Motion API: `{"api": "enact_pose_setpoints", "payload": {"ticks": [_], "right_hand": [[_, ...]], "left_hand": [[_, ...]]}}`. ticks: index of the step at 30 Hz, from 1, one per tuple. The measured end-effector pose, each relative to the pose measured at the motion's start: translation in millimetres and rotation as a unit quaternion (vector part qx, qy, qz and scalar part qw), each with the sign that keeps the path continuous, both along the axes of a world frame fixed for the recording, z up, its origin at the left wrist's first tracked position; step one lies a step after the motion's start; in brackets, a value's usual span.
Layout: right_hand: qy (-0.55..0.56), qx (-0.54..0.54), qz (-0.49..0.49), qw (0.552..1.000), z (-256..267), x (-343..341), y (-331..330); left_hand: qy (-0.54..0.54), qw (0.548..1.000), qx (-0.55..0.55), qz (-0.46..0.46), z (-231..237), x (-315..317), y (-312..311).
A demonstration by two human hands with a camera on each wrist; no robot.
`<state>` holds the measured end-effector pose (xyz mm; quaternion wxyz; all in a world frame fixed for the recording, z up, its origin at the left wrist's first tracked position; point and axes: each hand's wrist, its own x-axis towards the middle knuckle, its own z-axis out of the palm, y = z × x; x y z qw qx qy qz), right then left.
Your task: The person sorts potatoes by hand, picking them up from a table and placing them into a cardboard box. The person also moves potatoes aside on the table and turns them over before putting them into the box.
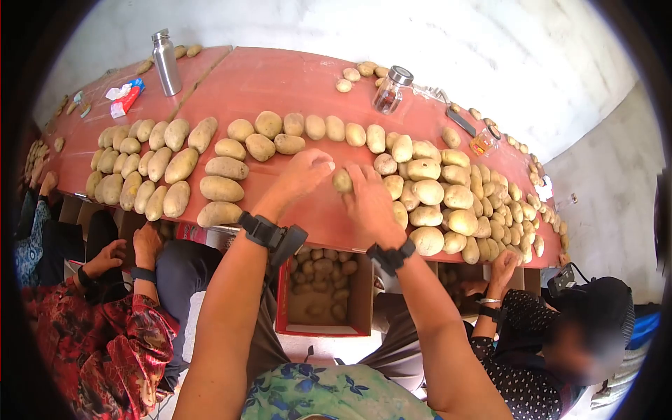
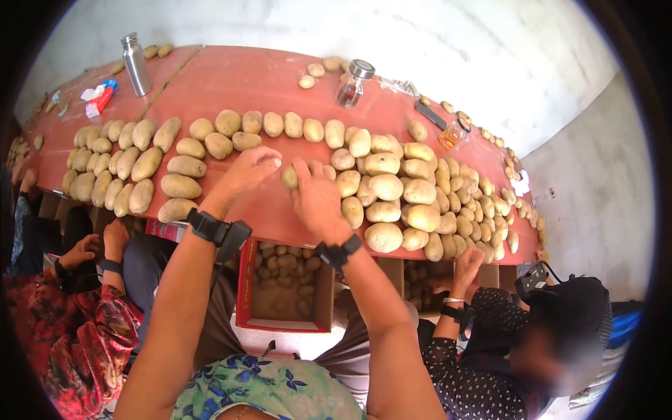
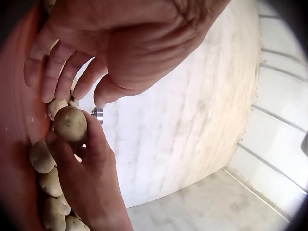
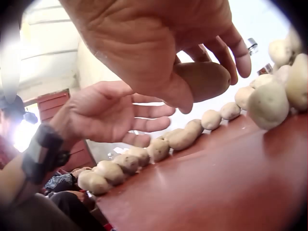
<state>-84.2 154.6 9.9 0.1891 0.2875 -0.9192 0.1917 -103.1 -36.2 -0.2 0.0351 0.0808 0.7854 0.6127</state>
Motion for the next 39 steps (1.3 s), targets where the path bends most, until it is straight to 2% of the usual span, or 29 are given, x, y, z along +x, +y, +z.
{"api": "enact_pose_setpoints", "payload": {"ticks": [2,6,8,12,15,19,22,23,25,29,34,37,39], "right_hand": [[0.021,0.072,-0.030,0.997,-7.0,-35.1,-0.1],[0.003,0.208,-0.076,0.975,-10.7,-81.7,8.6],[-0.048,0.212,-0.064,0.974,-11.5,-90.4,16.8],[-0.127,0.268,-0.087,0.951,20.8,-94.2,20.7],[-0.071,0.254,-0.106,0.959,30.1,-121.0,36.3],[-0.159,0.196,-0.128,0.959,51.5,-159.6,37.4],[-0.129,0.261,-0.099,0.951,27.1,-198.2,34.1],[-0.156,0.260,-0.113,0.946,24.4,-203.3,31.7],[-0.210,0.252,-0.140,0.934,28.2,-199.3,17.6],[-0.177,0.295,-0.150,0.927,-5.1,-226.6,24.5],[-0.168,0.323,-0.176,0.915,5.4,-211.5,15.4],[-0.203,0.317,-0.188,0.907,-0.5,-224.2,15.4],[-0.211,0.239,-0.152,0.935,-5.1,-227.9,13.6]], "left_hand": [[0.003,1.000,0.001,0.001,-9.5,-3.5,0.4],[-0.019,0.990,-0.081,-0.112,9.3,11.5,2.9],[0.012,0.981,-0.106,-0.160,-2.4,10.4,4.4],[0.025,0.968,-0.148,-0.201,-0.1,14.5,7.9],[0.020,0.964,-0.173,-0.201,2.0,15.1,9.0],[0.009,0.964,-0.180,-0.197,5.3,13.7,7.1],[0.012,0.969,-0.161,-0.187,-2.8,10.7,6.4],[0.016,0.971,-0.152,-0.183,-7.6,9.0,5.7],[-0.001,0.969,-0.164,-0.183,-3.8,9.4,5.4],[-0.012,0.966,-0.179,-0.184,3.8,12.4,4.4],[-0.004,0.964,-0.193,-0.180,5.5,13.1,5.6],[0.008,0.970,-0.172,-0.171,6.7,15.9,6.1],[0.008,0.971,-0.172,-0.168,8.2,16.4,5.2]]}}
